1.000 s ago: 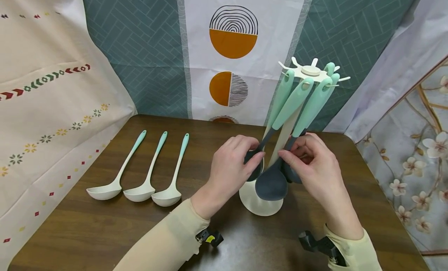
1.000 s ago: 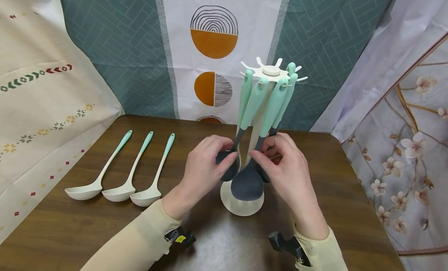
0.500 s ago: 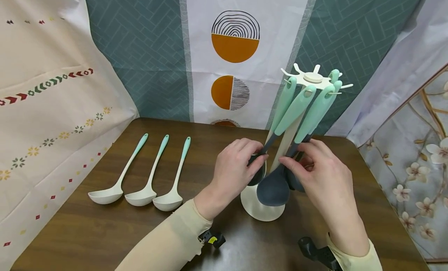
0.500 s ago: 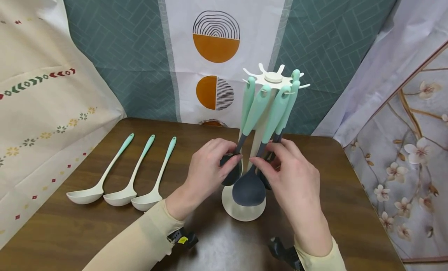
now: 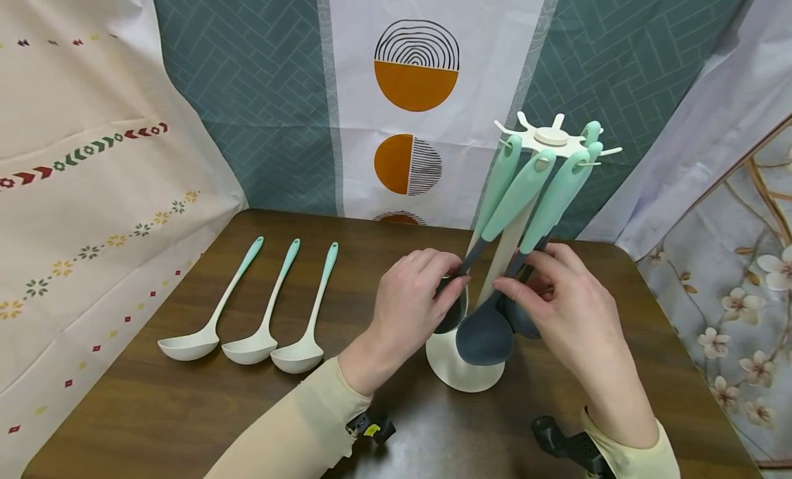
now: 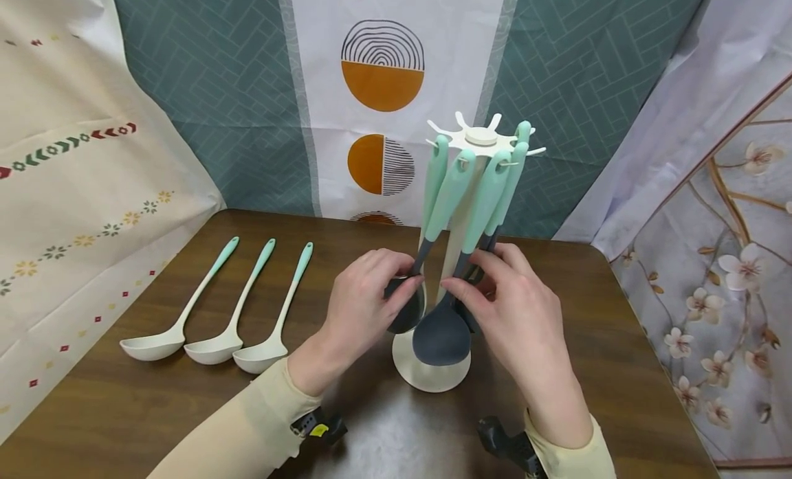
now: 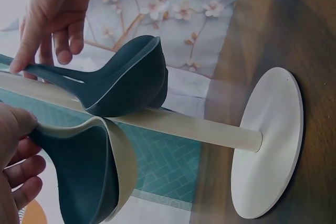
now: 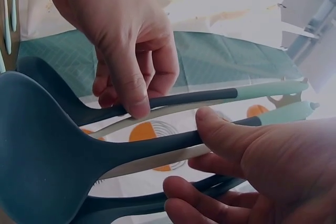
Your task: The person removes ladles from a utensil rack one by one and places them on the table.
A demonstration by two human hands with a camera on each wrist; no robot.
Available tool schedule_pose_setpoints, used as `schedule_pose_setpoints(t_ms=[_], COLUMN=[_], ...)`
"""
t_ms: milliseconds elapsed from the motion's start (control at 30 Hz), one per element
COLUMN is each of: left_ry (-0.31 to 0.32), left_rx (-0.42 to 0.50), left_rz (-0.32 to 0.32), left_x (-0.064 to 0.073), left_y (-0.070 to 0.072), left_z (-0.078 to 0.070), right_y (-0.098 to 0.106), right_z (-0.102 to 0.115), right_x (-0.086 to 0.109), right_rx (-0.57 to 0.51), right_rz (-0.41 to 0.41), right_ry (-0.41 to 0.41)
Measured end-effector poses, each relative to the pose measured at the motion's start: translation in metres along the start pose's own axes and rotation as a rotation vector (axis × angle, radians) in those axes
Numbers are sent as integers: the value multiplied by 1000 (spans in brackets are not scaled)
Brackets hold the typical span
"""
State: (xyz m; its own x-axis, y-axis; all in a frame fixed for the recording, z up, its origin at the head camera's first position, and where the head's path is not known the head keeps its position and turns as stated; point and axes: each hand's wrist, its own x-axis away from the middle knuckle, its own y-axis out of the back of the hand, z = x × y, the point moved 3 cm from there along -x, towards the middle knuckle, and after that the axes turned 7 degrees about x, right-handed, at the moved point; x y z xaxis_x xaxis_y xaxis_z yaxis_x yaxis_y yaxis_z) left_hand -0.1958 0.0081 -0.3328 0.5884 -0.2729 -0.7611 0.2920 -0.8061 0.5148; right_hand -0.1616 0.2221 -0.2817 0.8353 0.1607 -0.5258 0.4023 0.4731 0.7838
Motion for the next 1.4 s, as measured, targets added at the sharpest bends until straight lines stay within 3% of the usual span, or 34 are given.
schedule_pose_setpoints(t_ms=[467, 667, 1133, 1400], left_ry=[-52, -62, 19, 48], left_rx=[-17, -13, 9, -18], left_rz=[-45, -100, -144, -130], left_x=[7, 9, 20, 22], left_y=[12, 22, 44, 51], left_z=[-9, -9, 9, 16], right_y=[-1, -1, -2, -1], right_z=[0, 0, -1, 0], right_x=[1, 1, 1, 1], right_rx=[-5, -11, -18, -19], right_rz=[-5, -9, 11, 5], right_ry=[-13, -4, -16, -18])
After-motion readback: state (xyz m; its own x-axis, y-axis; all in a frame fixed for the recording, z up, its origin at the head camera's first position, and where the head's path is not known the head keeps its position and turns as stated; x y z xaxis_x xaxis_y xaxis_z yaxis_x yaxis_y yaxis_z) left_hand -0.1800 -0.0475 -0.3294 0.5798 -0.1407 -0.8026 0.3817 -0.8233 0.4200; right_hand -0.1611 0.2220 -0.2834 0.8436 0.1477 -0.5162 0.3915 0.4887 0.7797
